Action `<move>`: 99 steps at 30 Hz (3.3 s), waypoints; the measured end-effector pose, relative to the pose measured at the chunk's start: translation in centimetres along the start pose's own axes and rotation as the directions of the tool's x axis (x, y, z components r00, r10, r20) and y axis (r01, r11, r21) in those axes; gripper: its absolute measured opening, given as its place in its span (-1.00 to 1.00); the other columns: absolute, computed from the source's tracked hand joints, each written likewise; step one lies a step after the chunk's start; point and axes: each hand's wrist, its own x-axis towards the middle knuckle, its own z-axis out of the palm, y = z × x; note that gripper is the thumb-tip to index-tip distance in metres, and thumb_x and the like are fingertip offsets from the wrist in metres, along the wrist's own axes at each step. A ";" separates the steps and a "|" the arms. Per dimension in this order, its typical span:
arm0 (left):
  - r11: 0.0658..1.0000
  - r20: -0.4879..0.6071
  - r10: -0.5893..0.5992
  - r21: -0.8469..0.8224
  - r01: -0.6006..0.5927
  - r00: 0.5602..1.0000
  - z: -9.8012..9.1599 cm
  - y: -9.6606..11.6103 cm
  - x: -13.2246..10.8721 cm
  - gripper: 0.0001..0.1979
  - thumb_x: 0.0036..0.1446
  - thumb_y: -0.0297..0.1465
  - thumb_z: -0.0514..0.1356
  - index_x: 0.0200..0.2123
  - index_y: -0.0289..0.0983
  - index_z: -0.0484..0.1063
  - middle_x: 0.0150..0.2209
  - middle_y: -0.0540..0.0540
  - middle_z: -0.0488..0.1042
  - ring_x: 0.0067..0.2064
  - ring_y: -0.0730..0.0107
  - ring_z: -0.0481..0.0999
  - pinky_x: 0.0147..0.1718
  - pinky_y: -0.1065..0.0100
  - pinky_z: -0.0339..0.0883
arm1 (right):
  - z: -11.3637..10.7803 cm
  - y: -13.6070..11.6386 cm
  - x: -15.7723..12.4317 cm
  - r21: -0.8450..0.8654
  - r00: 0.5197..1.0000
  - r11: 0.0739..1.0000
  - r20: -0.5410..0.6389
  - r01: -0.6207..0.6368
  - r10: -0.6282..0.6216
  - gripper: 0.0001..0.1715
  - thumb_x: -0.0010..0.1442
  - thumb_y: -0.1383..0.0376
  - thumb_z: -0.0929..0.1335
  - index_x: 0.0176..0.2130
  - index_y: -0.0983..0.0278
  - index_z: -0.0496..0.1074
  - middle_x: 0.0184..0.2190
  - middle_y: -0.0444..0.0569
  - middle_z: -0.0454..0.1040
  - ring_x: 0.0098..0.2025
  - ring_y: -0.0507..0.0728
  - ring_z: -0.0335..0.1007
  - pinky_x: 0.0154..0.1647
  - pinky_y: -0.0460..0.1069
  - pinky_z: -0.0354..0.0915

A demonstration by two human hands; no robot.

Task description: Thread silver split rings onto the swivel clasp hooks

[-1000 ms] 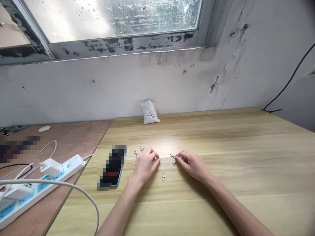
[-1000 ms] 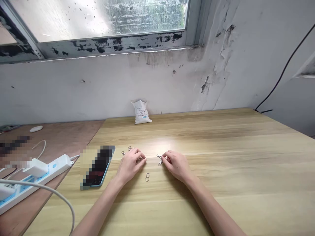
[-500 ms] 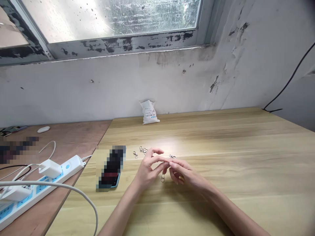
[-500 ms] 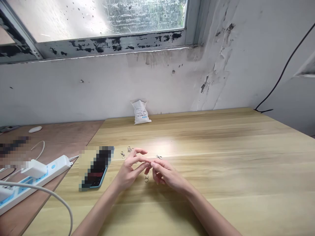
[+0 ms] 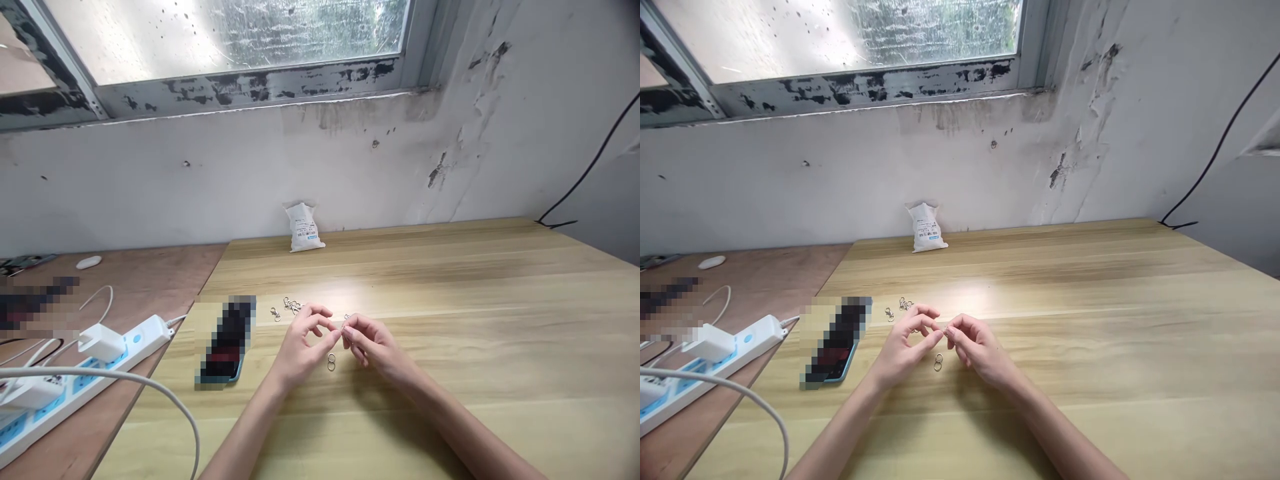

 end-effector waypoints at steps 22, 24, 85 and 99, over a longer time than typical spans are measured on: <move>0.953 0.008 0.160 0.261 -0.156 0.987 0.1 -0.3 -0.1 -0.88 0.05 -0.53 0.21 -0.45 -0.20 0.49 -0.15 -0.08 0.45 -0.02 0.20 0.41 0.00 0.16 0.30 | -0.1 0.1 0.0 0.103 0.998 0.993 0.031 -0.066 0.063 -0.63 0.21 0.00 0.38 -0.25 0.24 0.31 -0.39 -0.12 0.43 -0.57 -0.05 0.16 -0.57 -0.11 0.22; 0.929 0.010 0.184 0.325 -0.177 0.983 0.2 -0.4 -0.2 -0.87 0.03 -0.54 0.20 -0.44 -0.20 0.48 -0.15 -0.08 0.45 -0.03 0.19 0.40 -0.03 0.16 0.30 | 0.0 0.1 0.0 0.017 0.999 1.000 -0.032 -0.016 0.017 -0.66 0.20 0.03 0.39 -0.26 0.24 0.33 -0.36 -0.08 0.45 -0.52 -0.02 0.22 -0.56 -0.10 0.22; 0.784 0.324 0.120 0.549 -0.290 0.938 -3.6 -1.3 -0.1 -0.89 0.13 -0.47 0.17 -0.37 -0.20 0.50 -0.20 -0.09 0.45 -0.12 0.21 0.41 -0.11 0.16 0.31 | -6.5 1.0 0.7 -0.923 0.964 0.370 -0.186 -0.106 -0.188 -0.63 0.32 0.06 0.24 -0.18 0.15 0.56 -0.31 -0.02 0.47 -0.40 0.13 0.42 -0.41 0.00 0.23; 0.623 0.113 0.088 0.769 -0.143 0.990 -3.2 -3.4 0.8 -0.85 0.23 -0.35 0.16 -0.15 -0.17 0.48 -0.18 -0.10 0.46 -0.13 0.20 0.43 -0.02 0.11 0.23 | -3.8 1.4 0.9 -0.869 0.916 0.337 0.265 0.362 -0.301 -0.78 0.35 0.30 0.24 -0.13 0.19 0.48 -0.08 0.05 0.48 -0.06 0.19 0.38 -0.09 0.10 0.34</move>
